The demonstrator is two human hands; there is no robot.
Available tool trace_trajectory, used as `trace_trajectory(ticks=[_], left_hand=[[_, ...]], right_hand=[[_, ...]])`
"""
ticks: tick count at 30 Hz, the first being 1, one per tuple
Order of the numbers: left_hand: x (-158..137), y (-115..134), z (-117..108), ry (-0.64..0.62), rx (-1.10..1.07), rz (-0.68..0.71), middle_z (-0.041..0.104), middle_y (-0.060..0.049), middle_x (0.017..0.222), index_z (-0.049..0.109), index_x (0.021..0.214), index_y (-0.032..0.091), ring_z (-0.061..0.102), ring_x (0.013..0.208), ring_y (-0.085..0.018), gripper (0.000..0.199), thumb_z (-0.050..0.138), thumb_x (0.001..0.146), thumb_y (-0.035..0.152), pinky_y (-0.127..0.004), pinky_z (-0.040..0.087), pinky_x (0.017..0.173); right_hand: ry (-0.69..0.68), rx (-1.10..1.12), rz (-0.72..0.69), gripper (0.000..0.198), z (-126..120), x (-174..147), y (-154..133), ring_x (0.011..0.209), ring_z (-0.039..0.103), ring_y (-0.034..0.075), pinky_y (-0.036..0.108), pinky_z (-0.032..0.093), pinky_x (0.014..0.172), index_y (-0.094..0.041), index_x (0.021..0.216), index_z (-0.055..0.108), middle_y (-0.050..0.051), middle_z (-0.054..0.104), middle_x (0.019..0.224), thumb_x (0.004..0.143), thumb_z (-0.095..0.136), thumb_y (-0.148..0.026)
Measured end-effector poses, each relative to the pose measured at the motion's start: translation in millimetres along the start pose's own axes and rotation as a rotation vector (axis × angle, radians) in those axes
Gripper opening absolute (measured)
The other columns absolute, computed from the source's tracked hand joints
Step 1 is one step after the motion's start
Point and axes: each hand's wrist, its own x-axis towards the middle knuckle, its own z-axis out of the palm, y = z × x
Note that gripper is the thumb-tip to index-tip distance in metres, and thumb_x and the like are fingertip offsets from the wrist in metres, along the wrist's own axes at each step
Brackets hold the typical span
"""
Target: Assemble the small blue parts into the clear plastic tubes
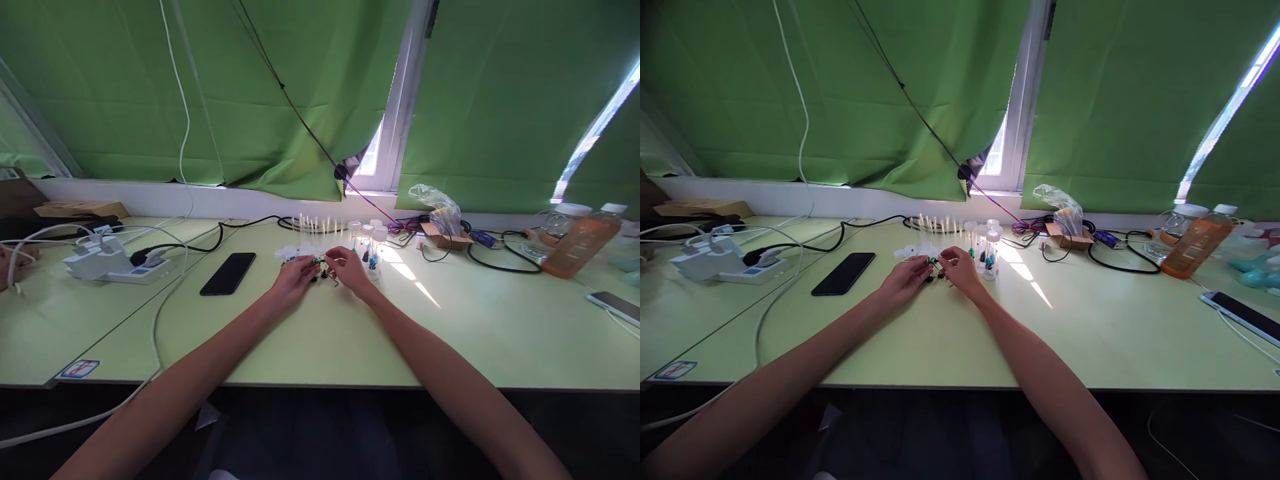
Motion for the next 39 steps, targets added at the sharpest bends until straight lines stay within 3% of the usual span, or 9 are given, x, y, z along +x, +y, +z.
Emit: trace_trajectory(ticks=[15, 19, 28, 39], left_hand=[[3.1, -3.3, -3.1, -0.066, 0.021, -0.008, 0.063, -0.004, 0.071, 0.06, 0.073, 0.012, 0.064, 0.066, -0.012, 0.011, 0.065, 0.079, 0.005, -0.025, 0.054, 0.072], [1.6, -2.7, -1.3, -0.066, 0.027, 0.0, 0.063, -0.005, 0.07, 0.06, 0.073, 0.012, 0.064, 0.066, -0.012, 0.011, 0.064, 0.082, 0.007, -0.024, 0.054, 0.071], [0.9, -2.1, 0.3, 0.02, -0.017, 0.06, 0.065, -0.004, 0.071, 0.059, 0.073, 0.014, 0.064, 0.066, -0.012, 0.013, 0.063, 0.081, 0.005, -0.026, 0.054, 0.077], [0.7, -1.9, 0.3, 0.004, -0.015, 0.053, 0.064, -0.003, 0.07, 0.06, 0.074, 0.014, 0.063, 0.065, -0.011, 0.012, 0.064, 0.081, 0.006, -0.025, 0.053, 0.073]], right_hand=[[0.034, -0.073, 0.058, 0.035, -0.6, 0.7, 3.5, 0.041, 0.052, 0.009, 0.02, 0.041, 0.039, -0.018, 0.076, 0.06, -0.001, 0.06, 0.056, 0.085, 0.057, -0.052], [0.024, -0.084, 0.06, 0.037, -0.5, 0.1, 4.3, 0.04, 0.054, 0.009, 0.02, 0.041, 0.037, -0.018, 0.077, 0.058, 0.001, 0.063, 0.062, 0.088, 0.054, -0.053], [0.004, -0.053, 0.008, 0.025, 0.3, -0.8, 1.9, 0.056, 0.064, 0.01, 0.019, 0.046, 0.038, -0.02, 0.093, 0.057, 0.005, 0.066, 0.099, 0.082, 0.063, -0.042], [-0.011, -0.059, 0.033, 0.022, -0.1, -1.7, 0.5, 0.05, 0.059, 0.007, 0.019, 0.044, 0.039, -0.019, 0.093, 0.057, 0.003, 0.063, 0.091, 0.084, 0.061, -0.038]])
